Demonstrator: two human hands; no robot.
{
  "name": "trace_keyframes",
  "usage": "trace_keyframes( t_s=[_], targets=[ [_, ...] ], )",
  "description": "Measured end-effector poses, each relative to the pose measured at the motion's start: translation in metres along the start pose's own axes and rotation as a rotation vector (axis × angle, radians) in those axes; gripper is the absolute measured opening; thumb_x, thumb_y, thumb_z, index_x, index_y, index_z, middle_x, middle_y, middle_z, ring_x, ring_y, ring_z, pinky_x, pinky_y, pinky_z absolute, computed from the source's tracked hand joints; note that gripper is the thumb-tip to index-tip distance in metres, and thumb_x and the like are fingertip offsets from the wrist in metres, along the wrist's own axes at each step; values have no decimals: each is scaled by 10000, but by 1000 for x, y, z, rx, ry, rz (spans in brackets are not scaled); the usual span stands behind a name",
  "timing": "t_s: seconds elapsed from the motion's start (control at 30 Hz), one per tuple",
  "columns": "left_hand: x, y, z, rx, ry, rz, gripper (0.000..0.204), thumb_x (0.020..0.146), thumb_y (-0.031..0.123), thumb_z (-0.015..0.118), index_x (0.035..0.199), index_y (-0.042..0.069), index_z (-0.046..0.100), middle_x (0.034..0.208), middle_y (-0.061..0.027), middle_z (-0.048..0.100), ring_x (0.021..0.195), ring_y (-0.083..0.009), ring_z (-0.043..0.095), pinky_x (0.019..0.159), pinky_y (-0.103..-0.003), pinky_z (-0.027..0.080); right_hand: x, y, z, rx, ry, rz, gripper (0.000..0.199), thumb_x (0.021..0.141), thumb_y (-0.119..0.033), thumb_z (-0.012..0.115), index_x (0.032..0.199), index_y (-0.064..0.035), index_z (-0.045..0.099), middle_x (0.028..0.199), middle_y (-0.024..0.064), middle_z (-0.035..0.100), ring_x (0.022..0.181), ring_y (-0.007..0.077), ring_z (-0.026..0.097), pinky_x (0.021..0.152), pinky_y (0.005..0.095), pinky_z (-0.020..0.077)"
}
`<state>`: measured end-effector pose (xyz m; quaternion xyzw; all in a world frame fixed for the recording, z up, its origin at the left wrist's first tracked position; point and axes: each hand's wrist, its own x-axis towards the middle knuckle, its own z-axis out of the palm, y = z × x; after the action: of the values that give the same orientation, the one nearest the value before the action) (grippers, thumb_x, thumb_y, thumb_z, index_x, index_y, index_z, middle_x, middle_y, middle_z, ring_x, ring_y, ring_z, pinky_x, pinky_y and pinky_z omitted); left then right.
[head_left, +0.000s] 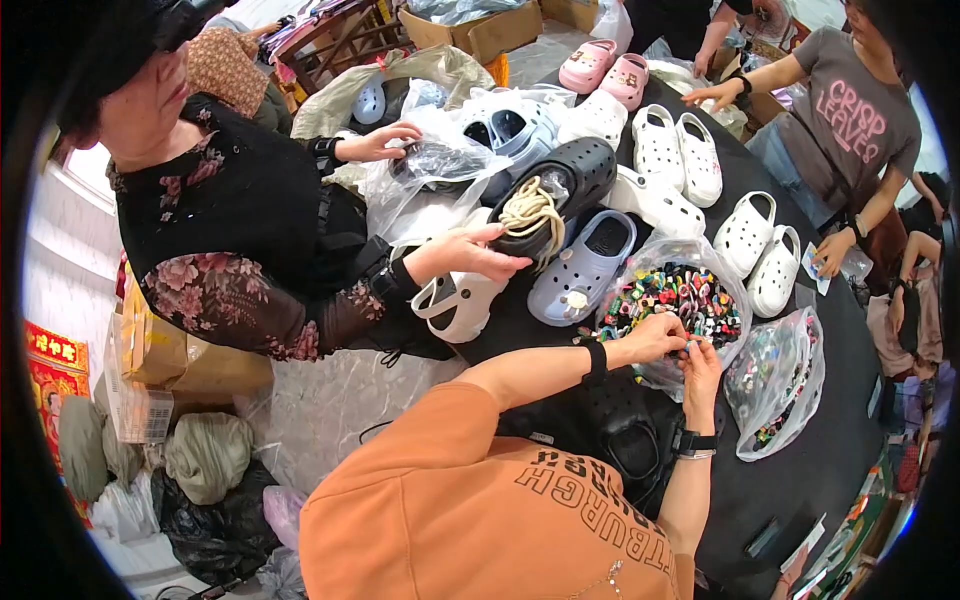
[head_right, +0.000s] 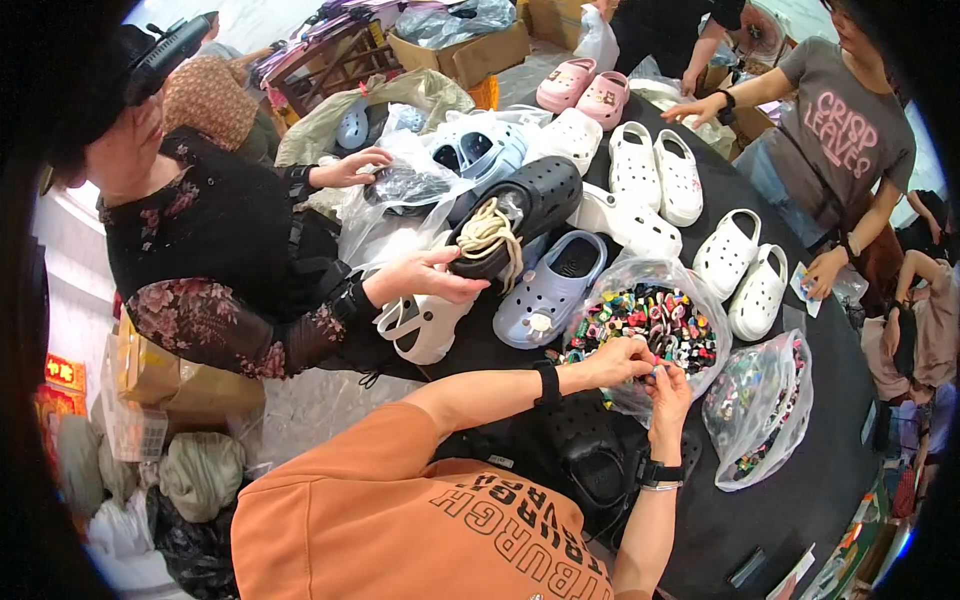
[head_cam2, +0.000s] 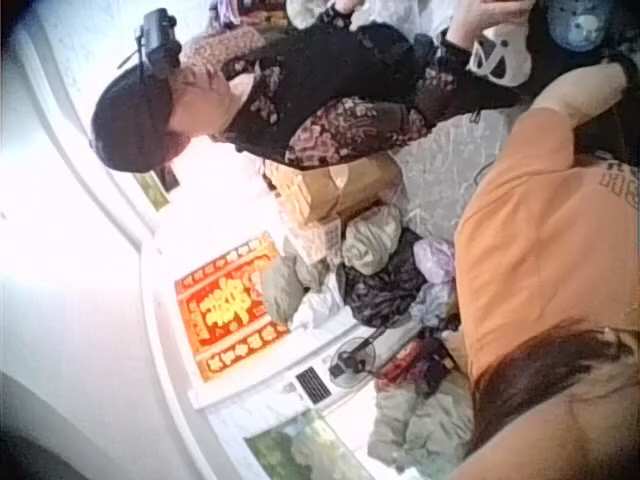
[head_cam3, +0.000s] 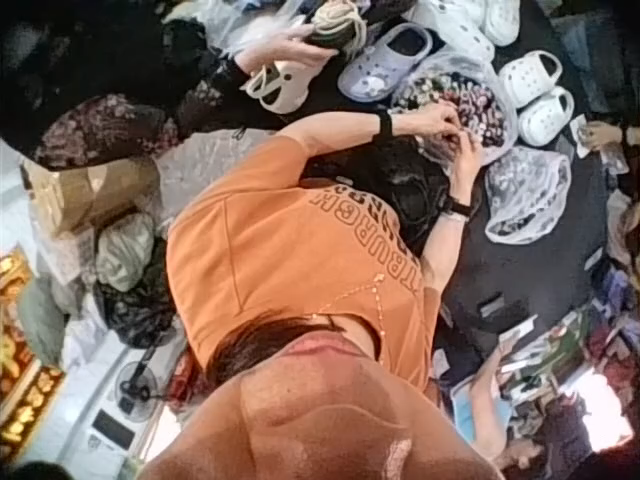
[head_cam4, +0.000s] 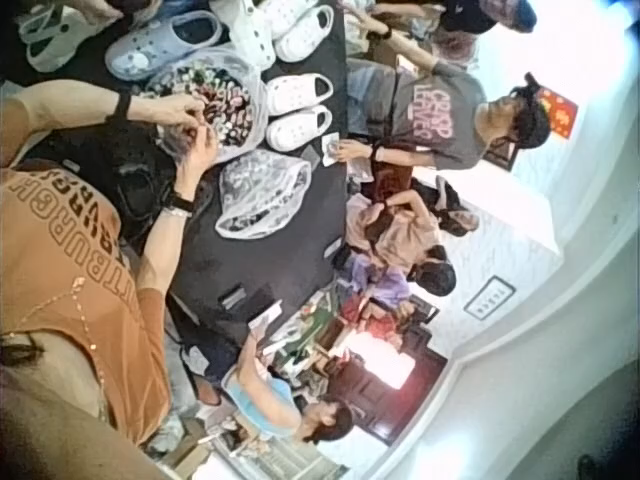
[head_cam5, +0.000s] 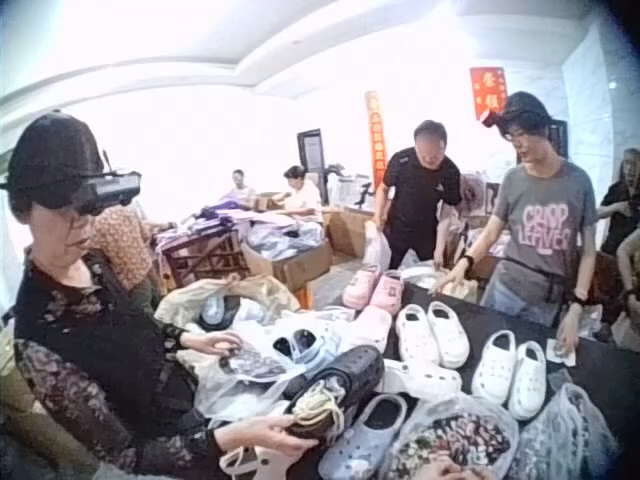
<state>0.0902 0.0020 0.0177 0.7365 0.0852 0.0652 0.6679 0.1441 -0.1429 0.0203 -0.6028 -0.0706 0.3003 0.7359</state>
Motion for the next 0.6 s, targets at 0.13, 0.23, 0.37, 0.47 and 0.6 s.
trace_keyframes(
  t_s=[0.13, 0.23, 0.37, 0.47, 0.6],
  targets=[
    [-3, 2, -1, -41, -15, -43, 150, 747, 144, 595, 759, -4, 576, 648, -52, 574, 586, -106, 512, 526, -260, 396, -3, 1, 2, 49, 26, 23, 139, 854, -113, 539, 979, -53, 539, 830, 3, 582, 698, 70, 546, 597, 201, 440],
    [-5, -5, -4, -28, -14, -70, 138, 748, 135, 590, 756, -1, 577, 637, -41, 568, 580, -94, 506, 524, -251, 394, -4, 1, 5, 41, 24, 43, 133, 852, -100, 537, 971, -41, 535, 844, 13, 579, 708, 83, 551, 609, 211, 447],
    [-6, -9, -3, -16, -26, -90, 136, 757, 140, 579, 768, 4, 583, 647, -33, 574, 576, -97, 506, 526, -246, 395, -5, 3, 5, 51, 27, 46, 133, 847, -102, 544, 964, -39, 531, 840, 14, 575, 722, 92, 553, 618, 218, 452],
    [-7, -10, -7, -56, -40, -146, 132, 758, 141, 579, 767, 9, 583, 658, -30, 576, 576, -99, 508, 524, -244, 397, -2, 4, 5, 73, 68, 48, 126, 849, -108, 543, 957, -49, 517, 838, 9, 561, 716, 95, 550, 612, 218, 451],
    [-8, -21, -11, -70, -23, -157, 131, 759, 137, 582, 816, 20, 573, 667, -17, 560, 518, -82, 477, 453, -242, 376, 2, 3, 3, 57, 102, 56, 116, 853, -117, 538, 950, -72, 495, 827, -3, 535, 700, 94, 544, 592, 213, 442]
  ],
)
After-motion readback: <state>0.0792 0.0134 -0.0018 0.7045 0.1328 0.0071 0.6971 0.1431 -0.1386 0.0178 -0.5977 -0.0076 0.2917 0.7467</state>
